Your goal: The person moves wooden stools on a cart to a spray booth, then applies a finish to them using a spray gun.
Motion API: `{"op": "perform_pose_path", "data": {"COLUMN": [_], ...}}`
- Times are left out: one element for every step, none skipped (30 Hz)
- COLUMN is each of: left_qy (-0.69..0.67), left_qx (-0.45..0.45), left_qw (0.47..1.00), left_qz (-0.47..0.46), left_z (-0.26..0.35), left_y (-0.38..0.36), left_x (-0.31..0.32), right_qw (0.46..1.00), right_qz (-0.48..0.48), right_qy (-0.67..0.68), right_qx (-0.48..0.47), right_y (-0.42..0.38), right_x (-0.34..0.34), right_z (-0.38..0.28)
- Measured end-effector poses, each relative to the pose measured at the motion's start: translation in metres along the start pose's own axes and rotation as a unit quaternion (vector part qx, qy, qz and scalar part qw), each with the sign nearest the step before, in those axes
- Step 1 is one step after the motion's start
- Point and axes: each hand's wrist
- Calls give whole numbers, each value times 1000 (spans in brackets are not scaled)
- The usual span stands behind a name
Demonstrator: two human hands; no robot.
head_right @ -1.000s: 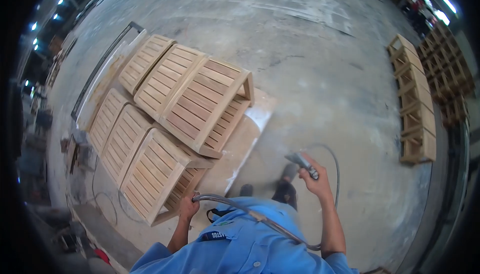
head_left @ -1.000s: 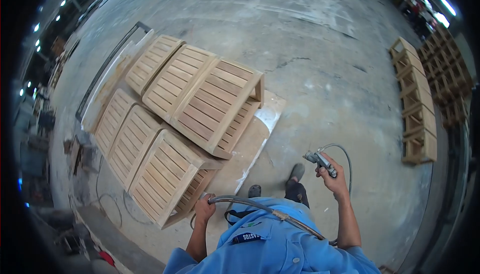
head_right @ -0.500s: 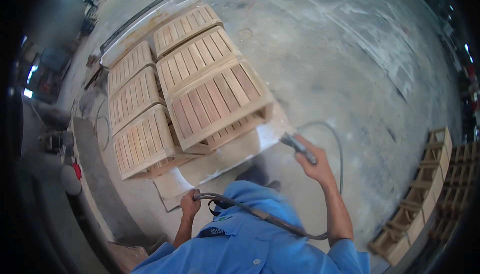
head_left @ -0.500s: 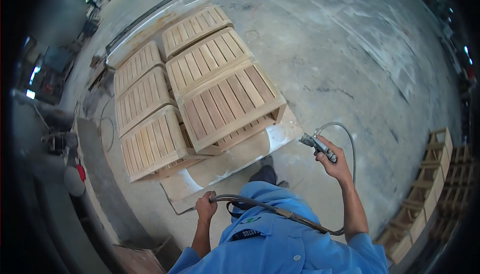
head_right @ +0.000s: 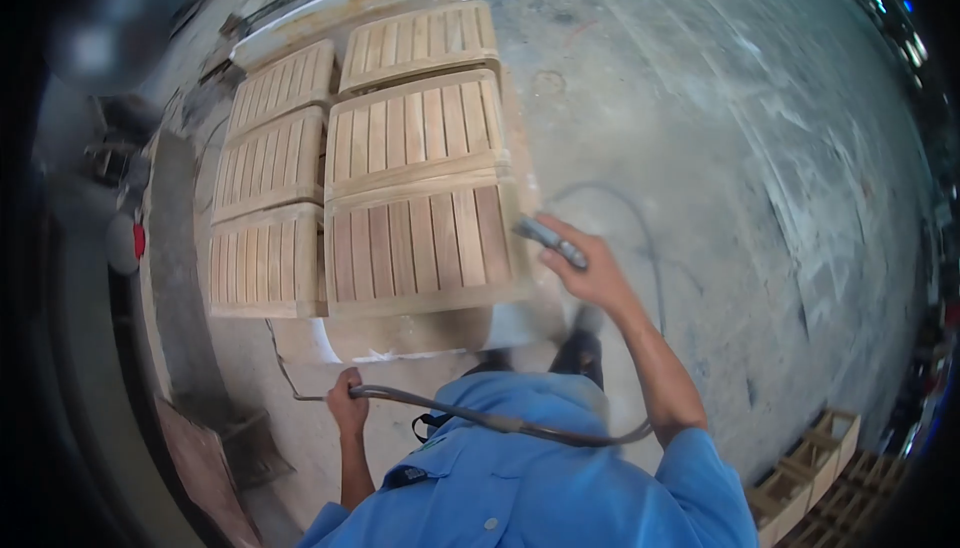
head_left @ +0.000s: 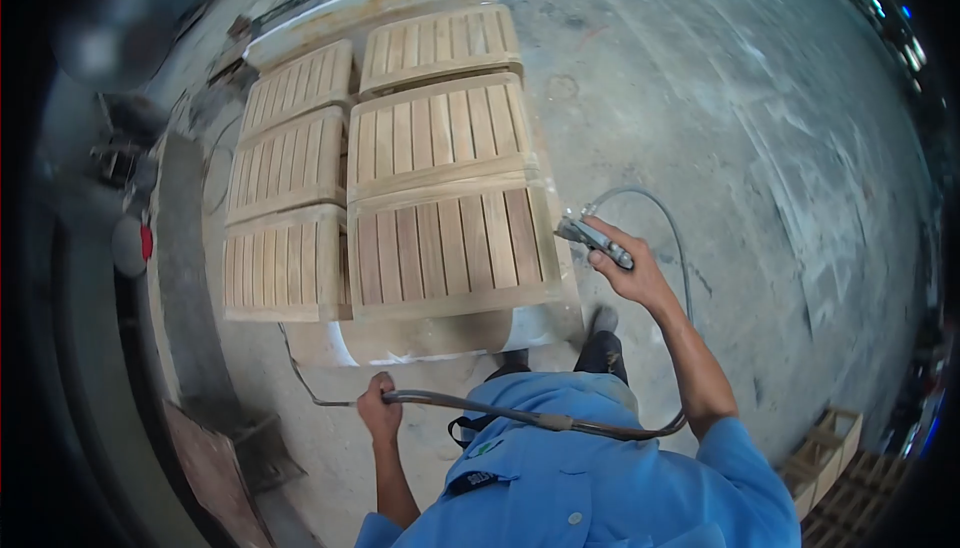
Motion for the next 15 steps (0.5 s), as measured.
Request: {"op": "perform_pose_path", "data": {"left_qy": [-11, -21, -15, 15, 45, 54, 40, 26, 36, 32, 24, 28, 28, 28, 5], "left_qx": [-34, -67, -85, -108, -128, -143, -167, -191, -201, -224, -247, -253, -267, -281, -304], "left_qw": [999, 996, 994, 988, 980, 976, 968, 958, 953, 947, 939, 936, 930, 924, 912], "left_qz": [30, 63, 73, 110, 144, 152, 182, 215, 223, 229, 236, 243, 249, 257, 275], "left_z": [10, 23, 38, 53, 71, 92, 119, 146, 167, 184, 202, 221, 240, 258, 274], "left_y": [-8, -17, -29, -41, -49, -55, -63, -70, -76, -86, -95, -97, -98, -97, -96], "left_x": [-7, -8, -6, -3, 2, 9, 18, 30, 43, 53, 60, 65, 72, 78, 81], "right_qw": [999, 998, 996, 991, 989, 988, 986, 982, 979, 975, 974, 972, 969, 966, 962], "right_qz": [-31, -50, -88, -126, -144, -144, -146, -168, -164, -154, -178, -186, -196, -206, -213], "right_qy": [17, 22, 26, 30, 36, 45, 52, 57, 43, 30, 40, 44, 38, 32, 36], "right_qx": [-19, -26, -6, 13, 7, -26, -60, -66, -114, -155, -131, -136, -144, -153, -164], "right_y": [22, 45, 68, 91, 113, 134, 155, 179, 199, 212, 226, 237, 250, 263, 274], "right_x": [1, -1, -4, -6, -7, -8, -13, -17, -21, -24, -31, -37, -41, -43, -44], "right_z": [9, 15, 19, 26, 38, 53, 64, 72, 78, 82, 81, 81, 81, 80, 82]}}
Point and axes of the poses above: each hand's wrist, its own y-axis towards the middle knuckle, its own x-axis out of the palm, z = x × y, and after that the axes turned 10 degrees about z, right-handed
